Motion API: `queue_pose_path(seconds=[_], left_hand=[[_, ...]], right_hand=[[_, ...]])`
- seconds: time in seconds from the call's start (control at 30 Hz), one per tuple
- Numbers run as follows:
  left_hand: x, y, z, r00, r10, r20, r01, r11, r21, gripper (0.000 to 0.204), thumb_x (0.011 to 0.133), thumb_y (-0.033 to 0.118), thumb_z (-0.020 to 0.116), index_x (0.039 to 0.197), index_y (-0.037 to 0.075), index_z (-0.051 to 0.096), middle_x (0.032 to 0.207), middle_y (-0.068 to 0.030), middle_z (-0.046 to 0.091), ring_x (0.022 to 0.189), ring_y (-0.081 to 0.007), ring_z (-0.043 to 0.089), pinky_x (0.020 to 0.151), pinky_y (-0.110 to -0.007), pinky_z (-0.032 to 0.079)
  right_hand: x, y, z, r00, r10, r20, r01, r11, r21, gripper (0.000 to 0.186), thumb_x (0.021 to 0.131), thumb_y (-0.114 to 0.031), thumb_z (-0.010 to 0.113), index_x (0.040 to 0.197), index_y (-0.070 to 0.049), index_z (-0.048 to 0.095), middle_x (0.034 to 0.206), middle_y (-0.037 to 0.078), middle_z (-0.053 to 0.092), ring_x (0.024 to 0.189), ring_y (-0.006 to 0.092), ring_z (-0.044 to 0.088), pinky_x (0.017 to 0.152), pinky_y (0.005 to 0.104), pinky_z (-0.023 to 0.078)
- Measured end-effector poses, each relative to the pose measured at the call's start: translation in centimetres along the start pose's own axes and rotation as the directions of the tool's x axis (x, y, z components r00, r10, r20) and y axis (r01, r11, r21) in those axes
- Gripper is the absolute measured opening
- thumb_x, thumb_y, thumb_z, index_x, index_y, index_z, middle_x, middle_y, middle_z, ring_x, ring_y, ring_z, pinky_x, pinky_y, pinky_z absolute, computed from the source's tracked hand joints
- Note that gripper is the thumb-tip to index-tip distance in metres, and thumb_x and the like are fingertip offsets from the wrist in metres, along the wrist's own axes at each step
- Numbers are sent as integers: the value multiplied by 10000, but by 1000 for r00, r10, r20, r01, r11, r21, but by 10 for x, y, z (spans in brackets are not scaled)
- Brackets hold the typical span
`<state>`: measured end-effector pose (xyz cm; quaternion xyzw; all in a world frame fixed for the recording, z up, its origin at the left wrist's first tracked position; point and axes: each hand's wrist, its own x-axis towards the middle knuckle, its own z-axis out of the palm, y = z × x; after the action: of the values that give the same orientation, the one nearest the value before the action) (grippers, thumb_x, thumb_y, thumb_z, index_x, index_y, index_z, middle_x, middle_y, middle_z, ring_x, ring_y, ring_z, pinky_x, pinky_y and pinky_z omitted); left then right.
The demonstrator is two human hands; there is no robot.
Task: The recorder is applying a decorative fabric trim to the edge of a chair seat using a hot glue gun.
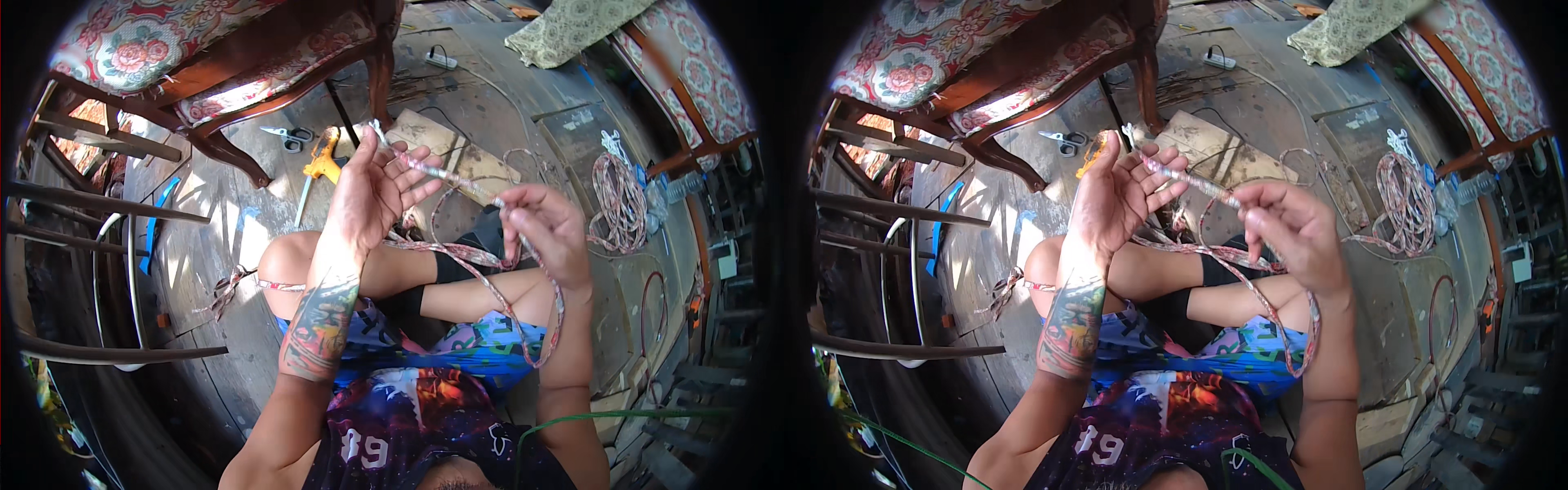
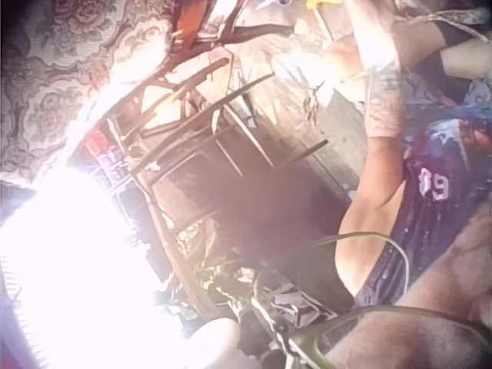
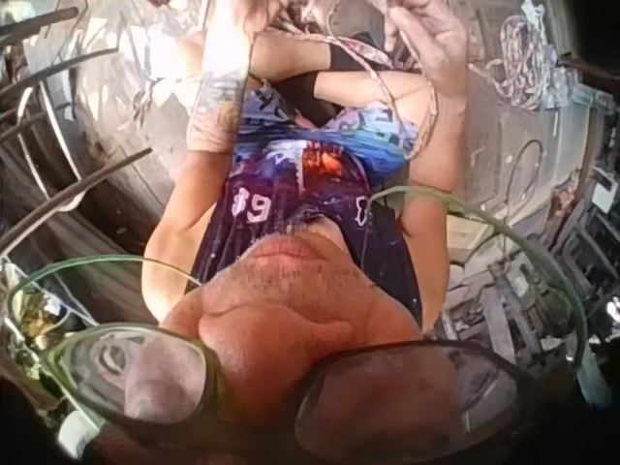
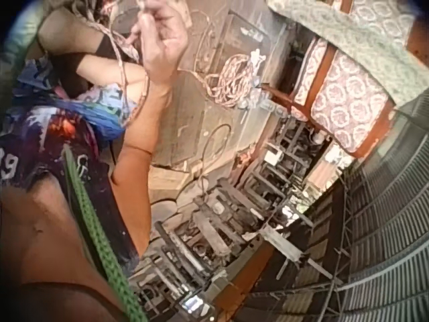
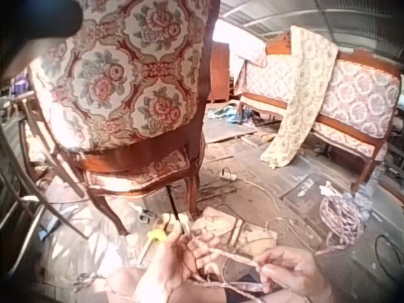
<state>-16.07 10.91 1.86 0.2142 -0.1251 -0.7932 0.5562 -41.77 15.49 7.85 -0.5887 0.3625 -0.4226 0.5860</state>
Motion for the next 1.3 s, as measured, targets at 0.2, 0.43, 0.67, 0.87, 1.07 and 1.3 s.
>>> queue_pose_path(seconds=[0.2,0.43,0.67,0.87,1.07,1.3], left_hand=[[21,41,-28,952,140,272,-168,982,84,375,1099,164,470,1420,-29,478,1166,-100,697,953,-152,707,819,-329,623],[6,35,-25,925,303,230,-350,915,203,500,1081,186,528,1504,-30,373,1314,-176,640,1161,-266,665,998,-371,560],[9,13,-37,948,249,198,-316,799,511,443,1072,169,557,1433,-79,493,1295,-143,660,1198,-219,631,1053,-333,493],[10,4,-52,973,157,172,-229,774,590,427,1038,129,622,1415,-50,534,1217,-84,715,709,-37,596,493,-191,461],[5,4,-42,979,109,172,-190,799,571,409,1045,119,600,1408,-57,535,1169,-103,722,820,-76,652,605,-205,534],[3,-16,-37,939,273,209,-338,615,713,270,1049,103,594,1247,-74,641,1039,-84,720,956,-100,658,847,-243,544]], right_hand=[[-1,58,39,988,112,102,-98,986,-135,215,1001,9,611,1207,56,652,1021,44,651,778,72,631,707,223,542],[74,65,76,993,118,10,-117,990,-82,304,1014,-138,670,1231,74,658,1046,64,718,937,86,666,821,239,536],[92,107,111,983,183,-4,-183,982,-45,218,1010,-135,642,1045,75,688,882,35,700,760,73,624,656,240,506],[88,108,109,982,170,-85,-175,982,-65,254,1029,-207,624,971,31,688,761,16,659,669,62,601,573,238,489],[78,100,103,980,182,-81,-187,981,-53,246,1032,-212,634,1011,25,697,804,21,673,691,69,613,598,246,511],[58,108,82,978,174,114,-142,960,-241,208,971,-106,705,1066,75,668,960,95,729,934,113,662,805,294,550]])
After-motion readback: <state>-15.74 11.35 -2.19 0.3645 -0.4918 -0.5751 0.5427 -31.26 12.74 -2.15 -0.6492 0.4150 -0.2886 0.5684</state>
